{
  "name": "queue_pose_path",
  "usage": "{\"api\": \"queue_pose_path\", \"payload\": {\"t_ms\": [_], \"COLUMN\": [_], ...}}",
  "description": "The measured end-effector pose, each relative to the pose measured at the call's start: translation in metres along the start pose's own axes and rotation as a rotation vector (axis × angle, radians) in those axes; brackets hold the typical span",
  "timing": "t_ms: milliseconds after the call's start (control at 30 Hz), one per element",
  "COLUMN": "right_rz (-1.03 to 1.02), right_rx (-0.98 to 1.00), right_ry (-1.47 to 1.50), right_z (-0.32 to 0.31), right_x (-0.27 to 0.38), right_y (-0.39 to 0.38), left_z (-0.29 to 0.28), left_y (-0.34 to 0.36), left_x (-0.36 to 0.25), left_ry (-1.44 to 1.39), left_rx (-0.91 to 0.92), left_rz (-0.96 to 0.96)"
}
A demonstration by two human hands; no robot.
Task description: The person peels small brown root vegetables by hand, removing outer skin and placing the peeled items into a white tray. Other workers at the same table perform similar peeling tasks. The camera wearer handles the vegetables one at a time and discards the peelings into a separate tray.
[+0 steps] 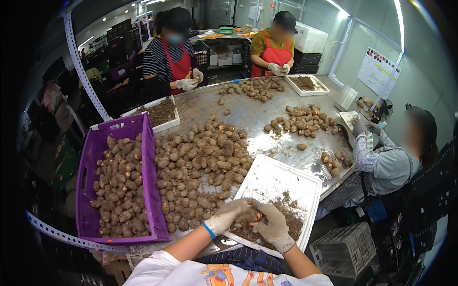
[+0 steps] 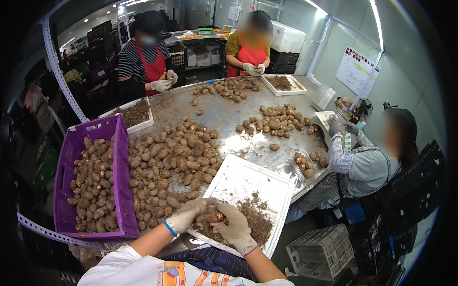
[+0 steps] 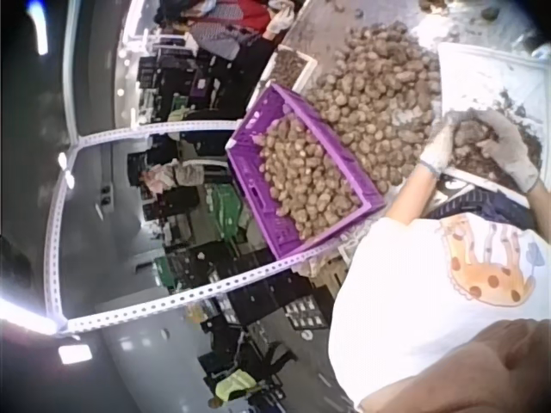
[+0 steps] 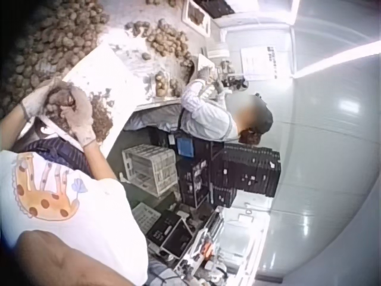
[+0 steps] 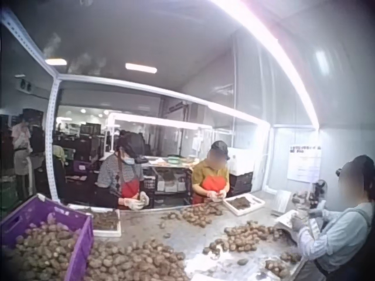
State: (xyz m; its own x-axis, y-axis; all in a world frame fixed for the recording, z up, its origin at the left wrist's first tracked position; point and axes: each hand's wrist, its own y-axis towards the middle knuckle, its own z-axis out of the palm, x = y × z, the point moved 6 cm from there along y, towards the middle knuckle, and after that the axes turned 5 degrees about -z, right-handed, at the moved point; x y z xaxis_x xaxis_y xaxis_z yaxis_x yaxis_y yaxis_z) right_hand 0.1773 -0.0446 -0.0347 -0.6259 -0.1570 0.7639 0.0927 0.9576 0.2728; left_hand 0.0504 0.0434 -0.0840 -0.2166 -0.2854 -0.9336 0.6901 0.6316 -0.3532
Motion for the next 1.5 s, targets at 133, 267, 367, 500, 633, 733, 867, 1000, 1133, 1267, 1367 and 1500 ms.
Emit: {"api": "queue_pose_path", "payload": {"t_ms": [133, 267, 367, 500, 633, 733, 867, 1000, 1133, 1267, 1367, 1500], "right_rz": [-0.005, 0.035, 0.053, -0.023, 0.032, 0.09, 0.337, 0.44, 0.439, 0.481, 0.077, 0.058], "right_rx": [0.002, -0.033, -0.093, -0.17, -0.215, -0.21, -0.142, -0.143, -0.196, -0.132, -0.091, -0.093], "right_ry": [0.021, 0.029, 0.144, -0.054, 0.011, 0.096, 0.25, 0.309, 0.478, 0.658, 0.114, -0.036], "right_z": [0.001, 0.005, 0.014, 0.004, 0.003, 0.01, 0.012, 0.01, 0.016, 0.021, 0.016, 0.007], "right_x": [0.004, -0.001, -0.014, 0.004, -0.003, -0.02, -0.017, -0.013, -0.03, -0.041, -0.029, -0.007], "right_y": [-0.002, -0.008, -0.011, -0.01, -0.013, -0.018, -0.019, -0.017, -0.021, -0.026, -0.016, -0.009], "left_z": [0.025, 0.011, 0.004, -0.005, 0.007, 0.012, 0.009, -0.012, 0.005, 0.01, 0.004, 0.006], "left_y": [-0.011, 0.001, 0.009, 0.003, -0.008, -0.01, -0.003, 0.01, -0.007, -0.007, 0.004, 0.013], "left_x": [-0.014, 0.017, 0.026, 0.007, 0.0, 0.004, 0.009, 0.027, -0.014, -0.004, 0.016, 0.036], "left_ry": [-0.077, 0.011, -0.078, -0.306, -0.312, -0.286, -0.245, -0.62, -0.287, -0.321, -0.394, -0.637], "left_rx": [0.13, -0.118, -0.158, -0.24, 0.052, 0.048, -0.095, -0.286, -0.049, -0.064, -0.12, -0.113], "left_rz": [0.014, 0.078, 0.04, -0.05, 0.113, 0.184, 0.187, -0.087, 0.078, -0.013, -0.088, -0.131]}}
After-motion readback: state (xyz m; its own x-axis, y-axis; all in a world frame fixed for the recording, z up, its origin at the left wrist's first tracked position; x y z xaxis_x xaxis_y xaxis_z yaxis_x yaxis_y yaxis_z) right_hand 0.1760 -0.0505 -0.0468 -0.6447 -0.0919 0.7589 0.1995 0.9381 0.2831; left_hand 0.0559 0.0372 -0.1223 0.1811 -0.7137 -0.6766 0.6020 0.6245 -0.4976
